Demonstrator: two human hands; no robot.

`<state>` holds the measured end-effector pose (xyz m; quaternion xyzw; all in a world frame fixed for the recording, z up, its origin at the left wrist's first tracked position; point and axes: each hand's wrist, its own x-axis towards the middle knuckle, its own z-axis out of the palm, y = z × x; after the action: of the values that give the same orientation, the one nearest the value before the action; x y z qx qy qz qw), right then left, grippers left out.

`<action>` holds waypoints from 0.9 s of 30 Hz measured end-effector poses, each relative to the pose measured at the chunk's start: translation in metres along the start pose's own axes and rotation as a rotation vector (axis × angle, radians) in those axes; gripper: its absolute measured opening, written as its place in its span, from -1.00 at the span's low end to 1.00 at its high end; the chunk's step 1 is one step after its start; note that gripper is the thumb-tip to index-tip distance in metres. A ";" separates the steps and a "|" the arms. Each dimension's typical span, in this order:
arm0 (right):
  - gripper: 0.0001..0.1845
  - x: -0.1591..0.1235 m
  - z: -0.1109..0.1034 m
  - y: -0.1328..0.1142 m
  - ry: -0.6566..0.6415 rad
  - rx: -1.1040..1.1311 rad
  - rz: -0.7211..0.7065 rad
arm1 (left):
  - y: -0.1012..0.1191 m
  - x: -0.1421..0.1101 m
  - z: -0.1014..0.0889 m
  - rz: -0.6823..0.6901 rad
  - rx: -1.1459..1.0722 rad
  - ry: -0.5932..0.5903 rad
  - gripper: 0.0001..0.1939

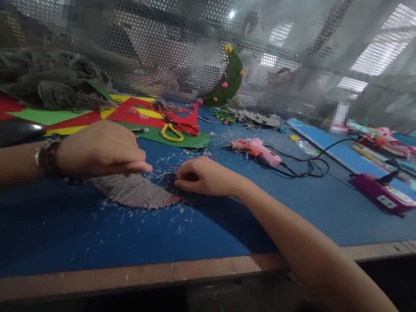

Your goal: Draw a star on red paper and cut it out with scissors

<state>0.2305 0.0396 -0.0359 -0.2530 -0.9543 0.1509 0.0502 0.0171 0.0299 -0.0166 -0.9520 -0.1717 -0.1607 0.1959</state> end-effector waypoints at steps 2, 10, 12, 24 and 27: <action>-0.78 0.000 0.000 0.001 0.000 0.003 -0.002 | -0.004 -0.004 -0.005 0.056 -0.108 -0.174 -0.39; -0.80 -0.003 -0.002 -0.001 0.031 0.011 -0.019 | -0.005 -0.018 -0.014 -0.095 -0.151 -0.591 -0.58; -0.83 -0.003 -0.002 -0.001 0.068 0.011 -0.025 | -0.005 -0.018 -0.017 -0.089 -0.113 -0.600 -0.60; -0.83 -0.004 -0.007 -0.006 0.182 0.069 -0.102 | -0.001 -0.004 -0.034 0.109 -0.005 -0.453 -0.94; -0.83 -0.005 -0.009 -0.007 0.245 0.083 -0.120 | 0.005 -0.005 -0.035 0.153 0.186 -0.397 -0.80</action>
<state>0.2330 0.0337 -0.0249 -0.2097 -0.9474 0.1551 0.1856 0.0064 0.0092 0.0102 -0.9530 -0.1481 0.0617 0.2570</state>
